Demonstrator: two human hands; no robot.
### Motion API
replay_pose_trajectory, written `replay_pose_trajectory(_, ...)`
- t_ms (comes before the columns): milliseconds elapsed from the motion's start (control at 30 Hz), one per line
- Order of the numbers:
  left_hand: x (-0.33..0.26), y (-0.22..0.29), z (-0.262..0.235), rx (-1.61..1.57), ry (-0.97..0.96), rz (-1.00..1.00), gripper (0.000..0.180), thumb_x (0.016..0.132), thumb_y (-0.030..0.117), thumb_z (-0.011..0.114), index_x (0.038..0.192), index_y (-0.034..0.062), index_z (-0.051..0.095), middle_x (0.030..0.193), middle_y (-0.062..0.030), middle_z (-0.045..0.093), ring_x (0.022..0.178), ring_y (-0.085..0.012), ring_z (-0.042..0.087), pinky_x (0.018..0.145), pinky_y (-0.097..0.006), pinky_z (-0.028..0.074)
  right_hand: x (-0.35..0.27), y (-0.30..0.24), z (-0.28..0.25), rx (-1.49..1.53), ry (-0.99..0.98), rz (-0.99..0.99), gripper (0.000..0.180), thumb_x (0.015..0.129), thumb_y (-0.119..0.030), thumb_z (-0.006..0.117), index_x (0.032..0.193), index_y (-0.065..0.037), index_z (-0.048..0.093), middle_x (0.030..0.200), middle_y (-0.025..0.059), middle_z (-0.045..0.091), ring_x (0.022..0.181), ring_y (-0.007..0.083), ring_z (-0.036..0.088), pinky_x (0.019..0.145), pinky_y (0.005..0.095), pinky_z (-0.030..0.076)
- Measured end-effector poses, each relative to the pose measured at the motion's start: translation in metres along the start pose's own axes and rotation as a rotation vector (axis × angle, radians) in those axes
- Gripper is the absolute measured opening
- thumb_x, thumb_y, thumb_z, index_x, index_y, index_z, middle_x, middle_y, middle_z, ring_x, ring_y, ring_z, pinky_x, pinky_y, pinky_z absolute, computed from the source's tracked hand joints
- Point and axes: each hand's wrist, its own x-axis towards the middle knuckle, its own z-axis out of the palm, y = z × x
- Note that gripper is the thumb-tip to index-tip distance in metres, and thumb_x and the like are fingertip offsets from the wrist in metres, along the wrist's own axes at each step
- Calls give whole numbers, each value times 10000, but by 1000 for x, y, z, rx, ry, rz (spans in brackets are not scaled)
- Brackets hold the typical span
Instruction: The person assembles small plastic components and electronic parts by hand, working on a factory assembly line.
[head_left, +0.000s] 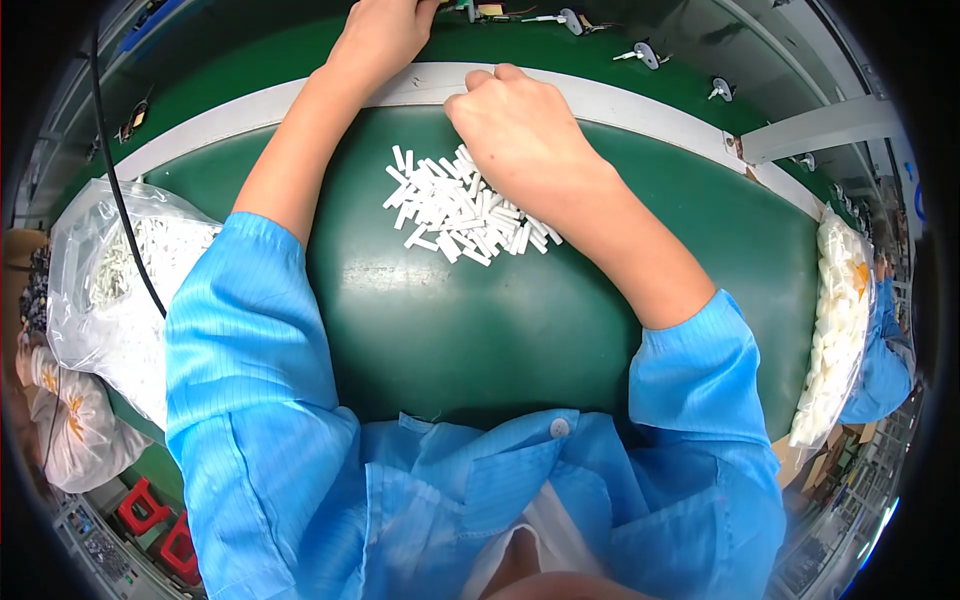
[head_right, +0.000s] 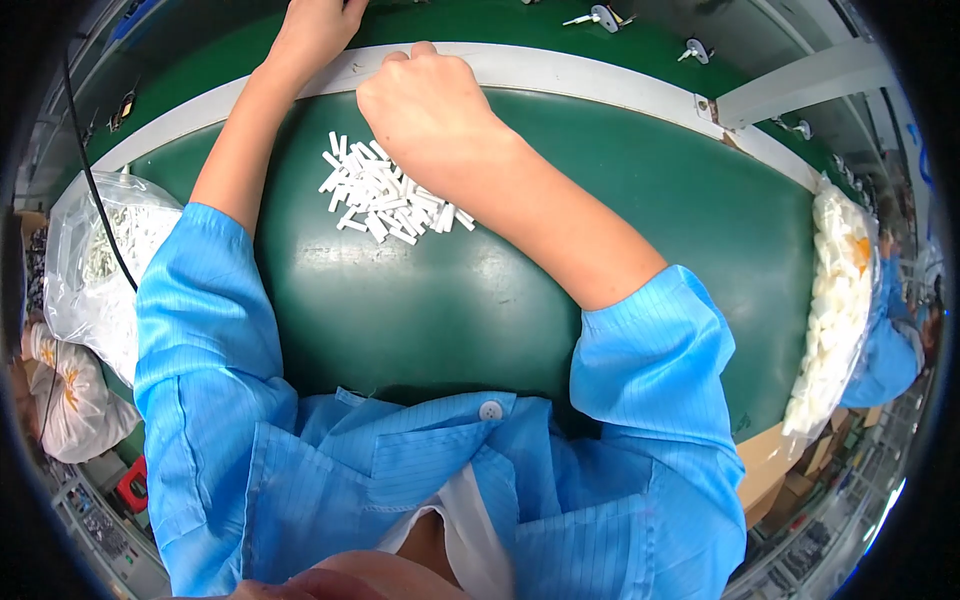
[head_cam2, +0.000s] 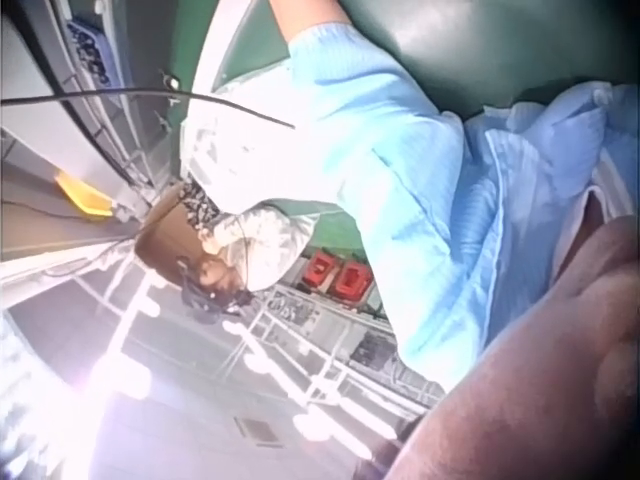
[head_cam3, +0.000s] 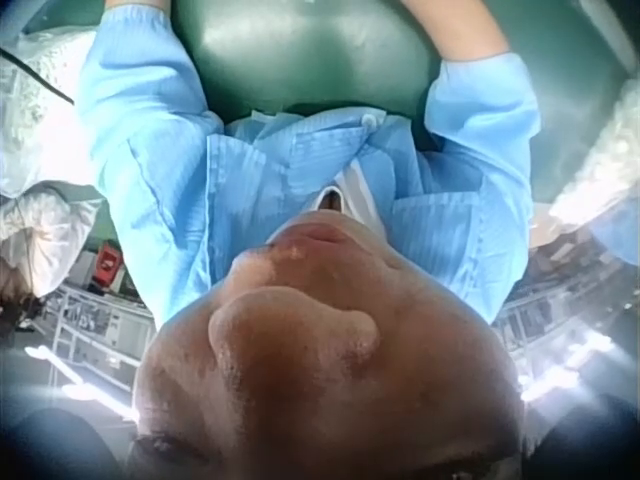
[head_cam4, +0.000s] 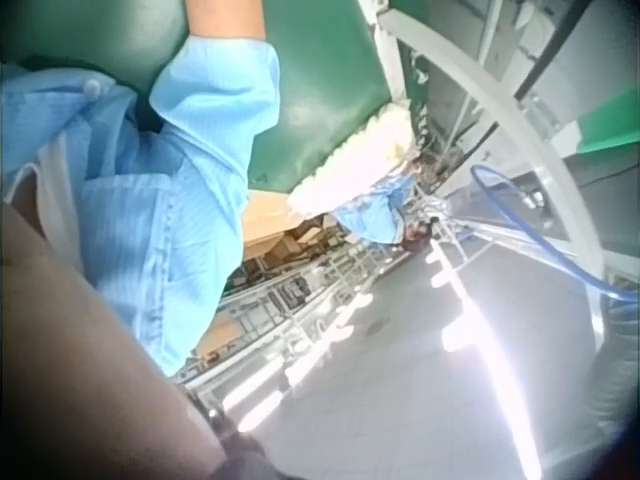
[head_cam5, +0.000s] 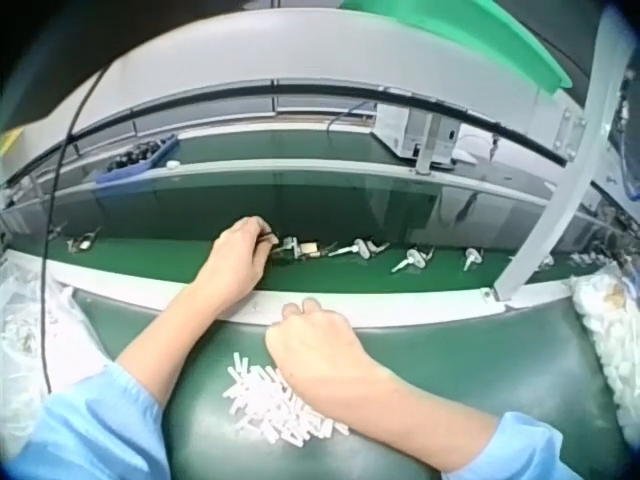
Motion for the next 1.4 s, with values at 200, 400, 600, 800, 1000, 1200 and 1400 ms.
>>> replay_pose_trajectory(200, -1, 15, -2, -498, -120, -440, 162, 939, 146, 441, 942, 0, 511, 794, -119, 584, 690, -200, 573, 603, -309, 458, 7, 5, 0, 209, -47, 122, 61, 674, -27, 590, 710, 10, 622, 716, 164, 619, 693, 287, 619, 591, 373, 503)
replay_pose_trajectory(400, -1, -21, 13, -1902, 43, -830, 137, 961, 109, 381, 935, 3, 464, 821, -83, 521, 576, -112, 431, 509, -235, 370, 15, 54, 19, 1348, 8, 628, 240, 813, -196, 683, 944, 4, 661, 807, 34, 647, 658, 56, 540, 605, 179, 444)
replay_pose_trajectory(600, -1, -13, 11, -1959, 70, -783, 142, 957, 103, 377, 909, -9, 449, 731, -42, 457, 542, -92, 369, 481, -222, 314, 18, 39, 18, 1076, -31, 663, 262, 785, -203, 711, 927, 13, 670, 761, 33, 644, 631, 71, 547, 586, 194, 458)
replay_pose_trajectory(800, -6, -4, 19, -1913, 55, -821, 170, 968, 122, 364, 918, -16, 449, 743, -54, 471, 549, -96, 384, 476, -221, 323, 17, 43, 26, 1167, -3, 668, 245, 780, -180, 715, 914, 19, 669, 749, 35, 637, 626, 73, 541, 590, 198, 462)
replay_pose_trajectory(1000, -12, 12, 24, -1729, 119, -843, 170, 972, 149, 358, 969, 8, 453, 870, -100, 545, 687, -159, 499, 604, -280, 417, 15, 48, 29, 1274, 59, 709, 199, 796, -156, 695, 880, 24, 673, 751, 39, 635, 616, 66, 537, 588, 196, 455)
replay_pose_trajectory(1200, -20, 44, 27, -1569, 188, -846, 204, 978, 181, 357, 1057, 27, 467, 1039, -134, 588, 1008, -246, 572, 892, -371, 444, 13, 44, 21, 1004, 395, 614, 125, 808, -95, 638, 874, 7, 667, 720, 134, 650, 587, 178, 606, 566, 295, 472)
replay_pose_trajectory(1400, -27, 49, 32, -1578, 263, -918, 204, 979, 161, 347, 1055, 20, 472, 1034, -131, 594, 999, -240, 579, 882, -362, 449, 9, 42, 13, 321, 549, 118, 86, 786, -92, 613, 778, -7, 618, 759, 143, 616, 721, 329, 602, 639, 380, 486)
